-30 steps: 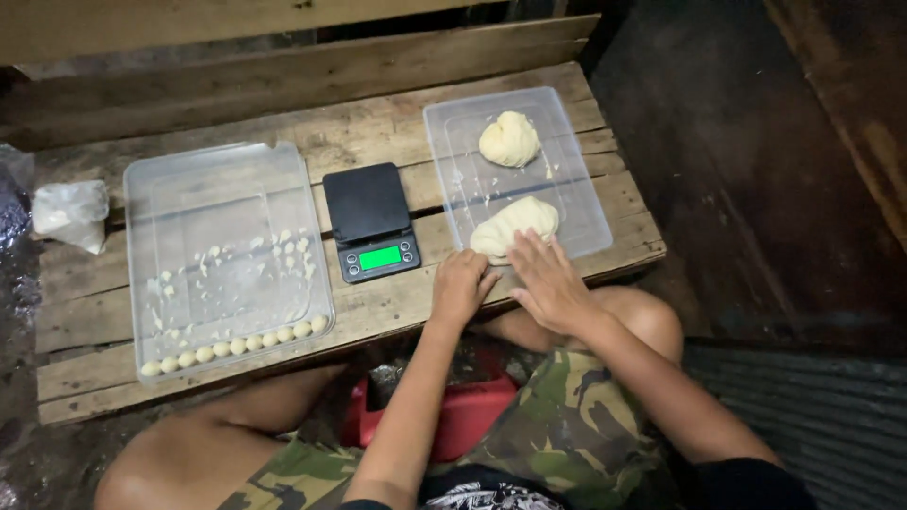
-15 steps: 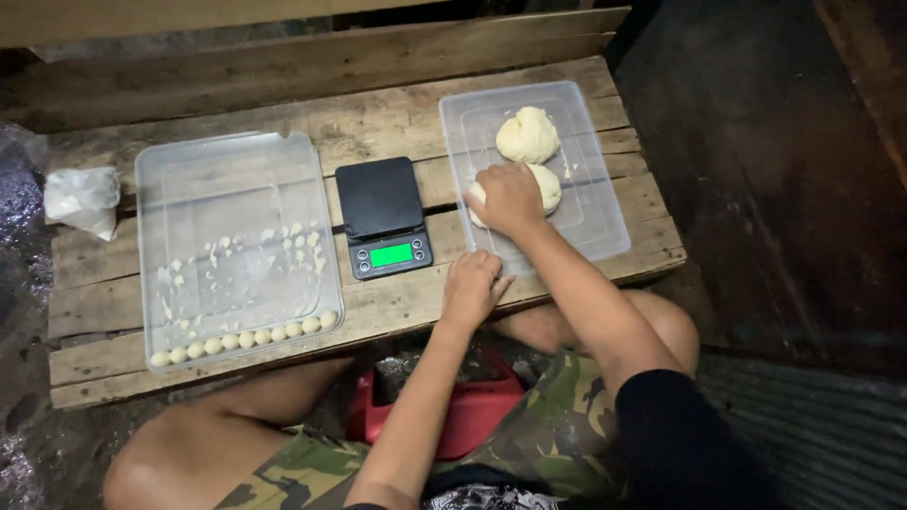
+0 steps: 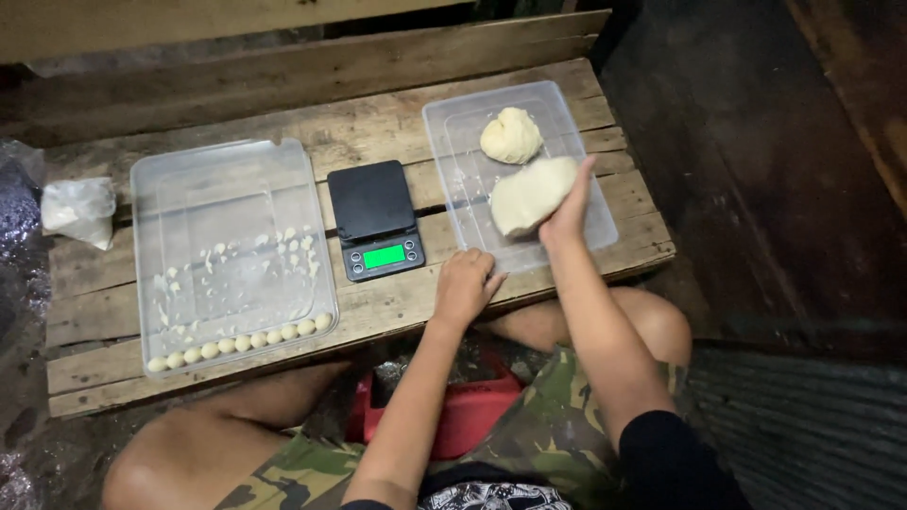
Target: Weighing small portions of dough on a digital scale and rolling them into uniform balls on a tray.
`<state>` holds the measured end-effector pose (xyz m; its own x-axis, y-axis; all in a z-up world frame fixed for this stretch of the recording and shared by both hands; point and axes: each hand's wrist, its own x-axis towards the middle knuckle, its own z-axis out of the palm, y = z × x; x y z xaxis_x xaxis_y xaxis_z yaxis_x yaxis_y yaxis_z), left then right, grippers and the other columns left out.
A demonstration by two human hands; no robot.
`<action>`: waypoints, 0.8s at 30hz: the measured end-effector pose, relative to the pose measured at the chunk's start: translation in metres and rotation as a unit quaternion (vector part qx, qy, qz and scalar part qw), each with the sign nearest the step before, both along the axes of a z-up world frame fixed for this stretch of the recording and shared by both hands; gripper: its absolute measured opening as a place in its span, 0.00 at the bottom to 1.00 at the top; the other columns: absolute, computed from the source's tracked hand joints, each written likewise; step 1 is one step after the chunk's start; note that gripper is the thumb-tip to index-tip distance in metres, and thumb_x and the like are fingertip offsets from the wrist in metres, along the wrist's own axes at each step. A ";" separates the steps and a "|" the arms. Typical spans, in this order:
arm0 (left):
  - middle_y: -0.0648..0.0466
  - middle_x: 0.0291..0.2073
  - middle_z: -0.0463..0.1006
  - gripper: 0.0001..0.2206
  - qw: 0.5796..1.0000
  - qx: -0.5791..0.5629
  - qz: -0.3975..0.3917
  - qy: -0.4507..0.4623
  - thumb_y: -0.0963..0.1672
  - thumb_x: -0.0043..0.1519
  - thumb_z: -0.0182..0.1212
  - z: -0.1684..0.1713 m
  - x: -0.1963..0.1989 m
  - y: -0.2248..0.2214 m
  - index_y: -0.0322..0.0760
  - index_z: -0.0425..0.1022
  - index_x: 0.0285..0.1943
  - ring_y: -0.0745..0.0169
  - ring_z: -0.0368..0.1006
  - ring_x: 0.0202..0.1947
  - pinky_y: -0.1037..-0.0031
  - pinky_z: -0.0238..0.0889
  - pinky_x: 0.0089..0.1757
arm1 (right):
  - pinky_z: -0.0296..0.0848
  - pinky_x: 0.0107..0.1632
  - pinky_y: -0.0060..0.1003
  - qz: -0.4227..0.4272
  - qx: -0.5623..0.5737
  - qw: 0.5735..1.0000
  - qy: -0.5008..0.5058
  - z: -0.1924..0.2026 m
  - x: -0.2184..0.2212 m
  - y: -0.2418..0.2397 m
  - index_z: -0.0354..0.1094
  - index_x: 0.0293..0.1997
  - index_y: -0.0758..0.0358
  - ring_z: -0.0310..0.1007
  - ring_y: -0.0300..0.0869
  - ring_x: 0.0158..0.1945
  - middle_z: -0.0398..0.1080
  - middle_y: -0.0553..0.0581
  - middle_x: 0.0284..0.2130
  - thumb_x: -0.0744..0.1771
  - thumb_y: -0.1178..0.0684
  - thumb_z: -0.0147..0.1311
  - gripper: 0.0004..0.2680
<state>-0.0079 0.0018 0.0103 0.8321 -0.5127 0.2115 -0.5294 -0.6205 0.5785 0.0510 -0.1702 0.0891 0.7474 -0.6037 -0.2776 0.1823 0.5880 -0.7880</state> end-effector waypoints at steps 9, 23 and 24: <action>0.54 0.29 0.70 0.12 1.000 -0.003 -0.001 0.007 0.51 0.57 0.66 -0.003 0.005 0.000 0.45 0.70 0.32 0.49 0.73 0.38 0.60 0.67 0.41 | 0.58 0.72 0.56 0.104 -0.570 0.812 0.075 -0.016 -0.025 -0.051 0.39 0.77 0.58 0.59 0.65 0.70 0.64 0.73 0.63 0.64 0.61 0.57 0.33; 0.54 0.28 0.70 0.13 1.000 -0.010 -0.005 -0.009 0.52 0.57 0.66 -0.001 0.001 0.002 0.45 0.70 0.31 0.49 0.74 0.37 0.60 0.67 0.40 | 0.76 0.52 0.49 0.281 -0.872 0.400 -0.028 0.006 -0.037 -0.076 0.68 0.66 0.52 0.77 0.56 0.52 0.75 0.63 0.49 0.55 0.30 0.67 0.34; 0.54 0.28 0.70 0.13 1.000 -0.010 -0.006 -0.011 0.52 0.57 0.66 -0.003 0.001 0.002 0.45 0.70 0.31 0.49 0.74 0.37 0.60 0.67 0.40 | 0.76 0.52 0.49 0.278 -0.872 0.401 -0.028 0.007 -0.036 -0.076 0.68 0.66 0.52 0.77 0.56 0.52 0.75 0.63 0.49 0.55 0.30 0.67 0.34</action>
<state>-0.0069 0.0039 0.0073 0.8205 -0.5190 0.2397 -0.5501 -0.6026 0.5782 0.0152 -0.2462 0.0957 0.8768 0.4217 0.2312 0.4515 -0.8874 -0.0934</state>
